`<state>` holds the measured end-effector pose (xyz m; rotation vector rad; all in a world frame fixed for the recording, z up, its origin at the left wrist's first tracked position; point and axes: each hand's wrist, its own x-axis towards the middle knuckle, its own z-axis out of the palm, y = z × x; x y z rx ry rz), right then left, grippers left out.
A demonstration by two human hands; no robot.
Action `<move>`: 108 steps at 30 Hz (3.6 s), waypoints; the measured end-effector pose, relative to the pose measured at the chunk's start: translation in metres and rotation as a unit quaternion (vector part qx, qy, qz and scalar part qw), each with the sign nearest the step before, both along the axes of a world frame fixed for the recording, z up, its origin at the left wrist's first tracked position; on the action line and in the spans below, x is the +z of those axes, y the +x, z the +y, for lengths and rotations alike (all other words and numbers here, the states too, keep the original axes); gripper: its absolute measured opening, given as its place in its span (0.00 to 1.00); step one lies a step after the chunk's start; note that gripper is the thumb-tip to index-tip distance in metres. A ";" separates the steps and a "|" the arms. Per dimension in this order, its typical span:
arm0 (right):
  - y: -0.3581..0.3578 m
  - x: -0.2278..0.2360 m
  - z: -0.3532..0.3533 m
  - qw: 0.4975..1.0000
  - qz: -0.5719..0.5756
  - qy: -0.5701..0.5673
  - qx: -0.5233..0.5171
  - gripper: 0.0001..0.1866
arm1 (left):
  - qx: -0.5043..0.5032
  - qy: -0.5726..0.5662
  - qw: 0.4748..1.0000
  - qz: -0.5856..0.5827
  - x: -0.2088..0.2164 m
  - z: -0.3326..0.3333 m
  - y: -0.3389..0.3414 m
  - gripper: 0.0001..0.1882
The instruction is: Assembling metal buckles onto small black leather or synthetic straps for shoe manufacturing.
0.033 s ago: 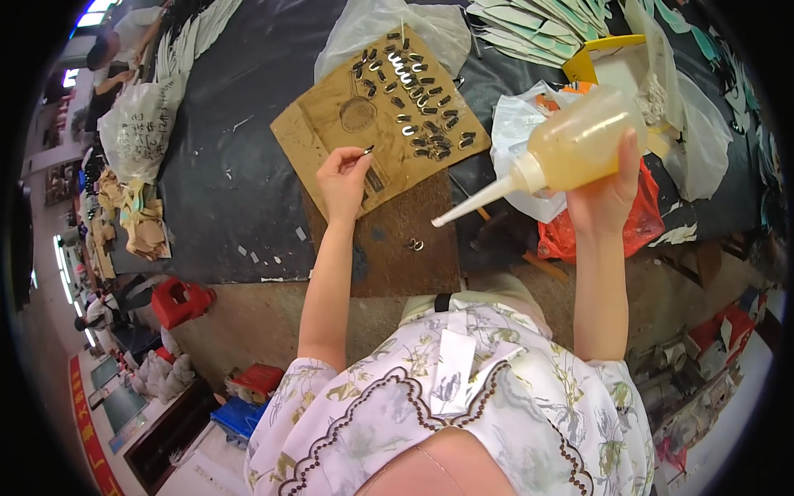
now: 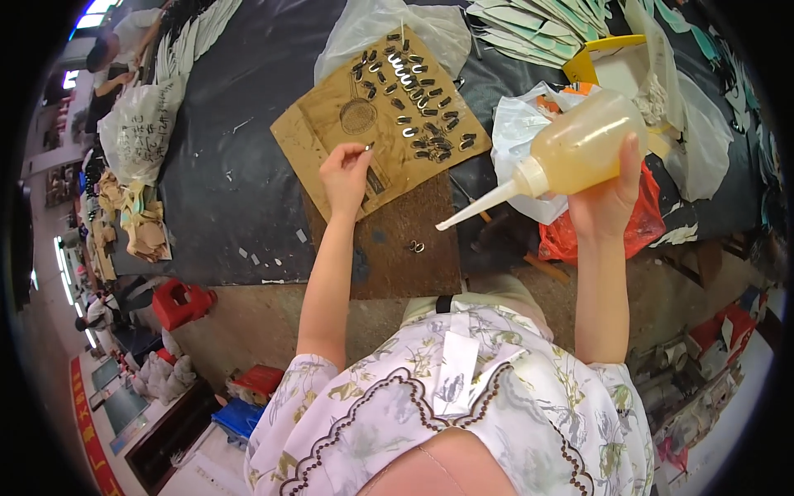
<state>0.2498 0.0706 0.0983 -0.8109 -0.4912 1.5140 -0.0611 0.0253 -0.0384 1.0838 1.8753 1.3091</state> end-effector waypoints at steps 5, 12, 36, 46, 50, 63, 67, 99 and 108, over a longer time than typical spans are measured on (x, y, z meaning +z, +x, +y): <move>0.014 -0.009 -0.008 0.999 0.008 -0.029 -0.028 0.31 | -0.062 0.153 0.946 0.278 -0.041 0.061 -0.010 0.04; 0.033 0.004 -0.005 0.993 0.014 -0.032 -0.111 0.31 | -0.093 0.176 0.915 0.350 -0.025 0.025 -0.009 0.06; -0.061 -0.039 -0.010 0.945 0.240 -0.157 0.157 0.29 | -0.087 -0.043 0.993 -0.061 0.048 -0.071 0.056 0.05; -0.122 -0.009 0.001 0.918 0.294 -0.155 0.214 0.24 | -0.126 0.110 0.889 -0.427 0.136 -0.008 0.047 0.06; -0.087 -0.016 0.040 0.929 0.295 -0.115 0.190 0.22 | -0.104 0.115 0.895 -0.418 0.167 -0.008 0.025 0.06; -0.058 0.060 0.024 0.991 0.044 0.121 -0.024 0.27 | -0.050 0.095 0.928 -0.357 0.193 -0.041 0.034 0.05; -0.048 0.063 0.028 0.969 -0.009 0.247 0.014 0.27 | -0.038 0.088 0.922 -0.376 0.198 -0.046 0.034 0.05; -0.028 0.044 0.031 0.978 -0.054 0.201 0.013 0.34 | -0.075 0.090 0.952 -0.282 0.193 -0.042 0.044 0.06; -0.023 0.036 0.037 0.973 -0.071 0.220 0.015 0.33 | -0.074 0.087 0.959 -0.260 0.195 -0.041 0.044 0.05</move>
